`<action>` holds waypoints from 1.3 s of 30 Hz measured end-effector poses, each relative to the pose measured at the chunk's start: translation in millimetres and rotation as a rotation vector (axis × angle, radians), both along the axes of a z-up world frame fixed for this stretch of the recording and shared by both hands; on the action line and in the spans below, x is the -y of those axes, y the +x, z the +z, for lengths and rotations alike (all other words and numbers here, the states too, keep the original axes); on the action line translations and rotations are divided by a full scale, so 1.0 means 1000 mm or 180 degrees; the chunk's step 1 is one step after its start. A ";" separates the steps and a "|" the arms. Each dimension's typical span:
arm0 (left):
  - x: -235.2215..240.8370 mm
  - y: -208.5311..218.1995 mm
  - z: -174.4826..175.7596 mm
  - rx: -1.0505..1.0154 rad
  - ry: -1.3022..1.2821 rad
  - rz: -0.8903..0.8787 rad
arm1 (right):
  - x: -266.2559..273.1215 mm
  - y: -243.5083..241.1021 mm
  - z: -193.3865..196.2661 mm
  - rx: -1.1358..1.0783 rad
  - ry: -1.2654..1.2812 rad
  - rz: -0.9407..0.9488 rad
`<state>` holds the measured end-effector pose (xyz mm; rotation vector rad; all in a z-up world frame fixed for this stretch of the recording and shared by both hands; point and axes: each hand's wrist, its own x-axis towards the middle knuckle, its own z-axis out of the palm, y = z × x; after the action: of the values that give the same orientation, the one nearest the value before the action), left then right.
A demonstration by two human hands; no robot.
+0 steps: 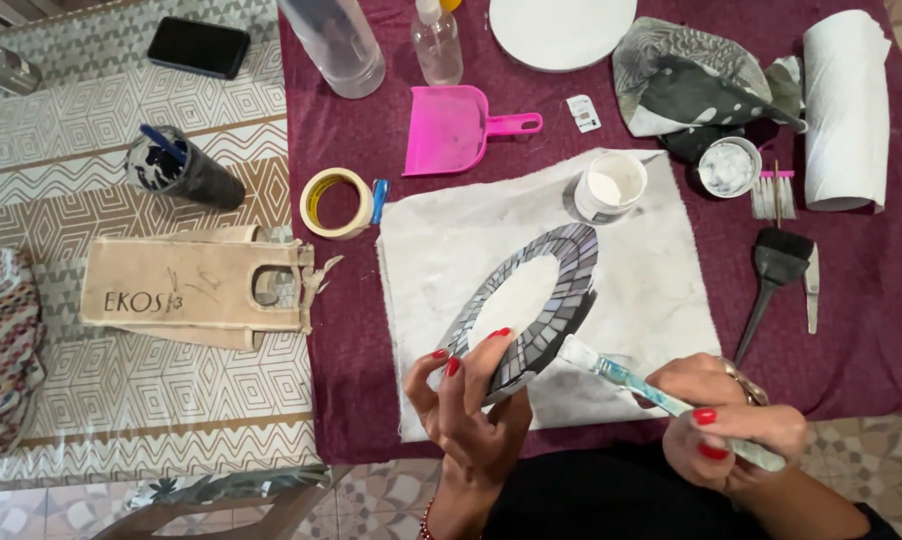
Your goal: Applying paint or adhesive to decorative plates using a small brush
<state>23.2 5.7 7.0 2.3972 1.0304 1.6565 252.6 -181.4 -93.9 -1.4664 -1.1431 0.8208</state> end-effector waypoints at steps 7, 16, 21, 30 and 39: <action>-0.002 0.005 0.008 0.0087 0.0194 0.0147 | -0.060 -0.025 0.061 0.0681 0.2347 -0.0214; 0.001 0.001 0.009 0.0064 0.0150 0.0297 | -0.096 -0.048 0.095 0.0398 0.2447 -0.0970; 0.003 -0.001 0.016 -0.0086 -0.0302 0.0330 | -0.101 -0.046 0.097 0.0149 0.2257 -0.1062; 0.003 -0.002 0.013 -0.0099 -0.0353 0.0356 | -0.099 -0.041 0.100 -0.0226 0.2295 -0.1486; 0.006 0.001 0.015 -0.0112 -0.0245 0.0392 | -0.085 -0.038 0.105 0.1151 0.1902 -0.1186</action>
<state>24.4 -0.3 22.1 2.3667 1.2469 1.5840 214.8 -96.8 10.9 -1.2758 -1.1907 -0.0592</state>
